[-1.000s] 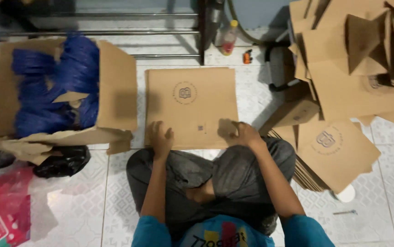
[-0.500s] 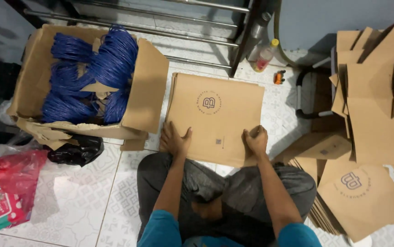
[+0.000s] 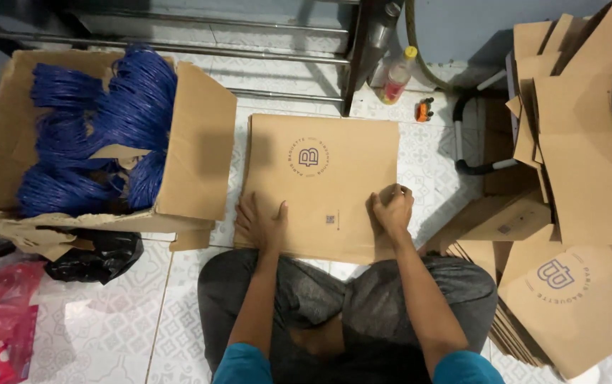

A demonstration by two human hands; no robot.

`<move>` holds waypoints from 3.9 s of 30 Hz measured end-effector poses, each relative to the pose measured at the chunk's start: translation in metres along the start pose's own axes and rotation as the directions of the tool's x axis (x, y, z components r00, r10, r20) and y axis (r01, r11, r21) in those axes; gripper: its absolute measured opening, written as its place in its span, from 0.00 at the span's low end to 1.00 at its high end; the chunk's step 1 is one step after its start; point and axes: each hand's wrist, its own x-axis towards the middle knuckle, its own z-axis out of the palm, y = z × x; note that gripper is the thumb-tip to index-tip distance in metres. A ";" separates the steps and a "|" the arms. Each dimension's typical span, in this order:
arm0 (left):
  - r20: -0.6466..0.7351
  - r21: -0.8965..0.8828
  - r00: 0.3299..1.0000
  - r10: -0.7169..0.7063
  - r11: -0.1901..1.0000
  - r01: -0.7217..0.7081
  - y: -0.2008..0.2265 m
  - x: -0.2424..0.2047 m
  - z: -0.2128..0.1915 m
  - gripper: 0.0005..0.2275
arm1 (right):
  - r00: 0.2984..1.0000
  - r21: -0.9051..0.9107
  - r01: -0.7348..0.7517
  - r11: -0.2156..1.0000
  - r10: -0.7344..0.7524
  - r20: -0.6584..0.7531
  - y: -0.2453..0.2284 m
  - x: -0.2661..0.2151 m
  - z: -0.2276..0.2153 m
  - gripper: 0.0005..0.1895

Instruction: The person folds flat paper bags into upright pouches by hand. They pick each bag, crease the bottom and side panels, and set the finished bag aside. The process is repeated for multiple bags.

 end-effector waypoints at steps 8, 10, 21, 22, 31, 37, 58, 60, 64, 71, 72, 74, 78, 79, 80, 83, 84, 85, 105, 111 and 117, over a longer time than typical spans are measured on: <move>-0.006 -0.059 1.000 0.013 0.998 -0.013 -0.013 -0.003 0.009 0.44 | 0.999 0.101 -0.036 0.994 0.033 0.036 0.019 -0.003 -0.007 0.30; -0.011 -0.055 1.000 0.017 0.998 -0.018 -0.022 -0.007 0.009 0.44 | 0.996 0.139 -0.065 0.988 0.057 0.062 0.029 -0.004 -0.005 0.32; 0.038 -0.134 0.986 0.165 0.978 -0.158 -0.067 -0.014 0.036 0.46 | 1.000 0.191 0.000 0.981 -0.004 0.023 0.054 -0.026 -0.014 0.18; 0.037 -0.134 0.985 0.167 0.978 -0.161 -0.067 -0.012 0.039 0.46 | 1.000 0.194 -0.001 0.981 -0.003 0.022 0.053 -0.024 -0.015 0.18; 0.017 -0.103 0.982 0.191 0.977 -0.188 -0.076 -0.001 0.055 0.37 | 0.986 0.090 -0.038 0.995 0.023 0.162 0.031 -0.028 -0.027 0.38; 0.598 0.054 0.795 0.104 0.984 -0.169 0.003 -0.023 -0.061 0.31 | 0.978 0.052 -0.110 0.993 0.098 0.184 0.031 -0.020 -0.028 0.44; 0.351 -0.012 0.922 0.165 0.985 -0.172 -0.022 -0.016 -0.032 0.26 | 0.991 0.222 0.116 0.968 -0.097 -0.094 0.050 -0.023 -0.014 0.14; 0.213 -0.297 0.965 0.150 0.951 -0.082 -0.015 -0.014 -0.051 0.25 | 0.999 0.219 0.035 0.975 -0.026 -0.044 0.064 -0.012 -0.006 0.13; 0.082 -0.129 0.996 0.018 0.992 -0.007 -0.048 0.011 -0.008 0.27 | 1.000 0.174 -0.004 0.985 0.003 0.004 0.066 -0.011 -0.013 0.13; 0.204 -0.582 0.960 -0.193 0.765 0.277 -0.070 0.032 0.001 0.19 | 0.990 0.724 -0.134 0.677 0.130 0.061 0.075 -0.013 -0.042 0.08; 0.207 -0.833 0.965 -0.161 0.488 0.260 -0.074 0.035 0.004 0.20 | 0.994 0.817 -0.089 0.570 0.100 0.039 0.070 -0.016 -0.055 0.06; 0.224 -0.870 0.967 -0.125 0.423 0.256 -0.050 0.028 -0.027 0.21 | 0.996 0.879 -0.070 0.471 0.078 0.037 0.052 -0.023 -0.067 0.05; 0.397 -0.767 0.917 -0.033 0.537 0.352 -0.027 0.017 -0.074 0.20 | 0.999 0.964 -0.025 0.263 0.046 0.013 0.073 -0.012 -0.051 0.05; 0.396 -0.767 0.917 -0.040 0.534 0.355 -0.028 0.018 -0.074 0.20 | 0.999 0.963 -0.029 0.267 0.042 0.018 0.043 -0.035 -0.068 0.05; 0.416 -0.767 0.909 0.033 0.550 0.331 -0.030 0.018 -0.074 0.19 | 0.998 0.915 -0.058 0.400 0.023 0.054 0.014 -0.057 -0.085 0.06; 0.410 -0.758 0.910 0.056 0.576 0.307 -0.044 0.021 -0.057 0.18 | 0.998 0.815 -0.049 0.578 0.003 0.058 0.012 -0.061 -0.090 0.11; 0.387 -0.749 0.922 0.018 0.588 0.303 -0.050 0.021 -0.048 0.17 | 1.000 0.780 -0.012 0.625 0.001 0.015 0.027 -0.052 -0.085 0.15; 0.388 -0.747 0.922 0.008 0.589 0.309 -0.052 0.025 -0.046 0.17 | 1.000 0.778 -0.017 0.628 -0.002 0.024 0.023 -0.052 -0.087 0.15; 0.310 -0.811 0.934 0.178 0.562 0.162 -0.030 0.026 -0.076 0.19 | 0.989 0.965 0.132 0.225 -0.091 -0.114 0.103 0.007 -0.036 0.12; 0.265 -0.921 0.898 0.351 0.370 0.127 -0.031 0.027 -0.084 0.28 | 0.976 0.760 0.195 0.620 -0.199 -0.088 0.028 -0.055 -0.093 0.17; 0.222 -0.929 0.936 0.274 0.351 0.117 -0.034 0.028 -0.074 0.27 | 0.907 0.461 0.415 0.785 -0.314 -0.281 0.042 -0.041 -0.088 0.24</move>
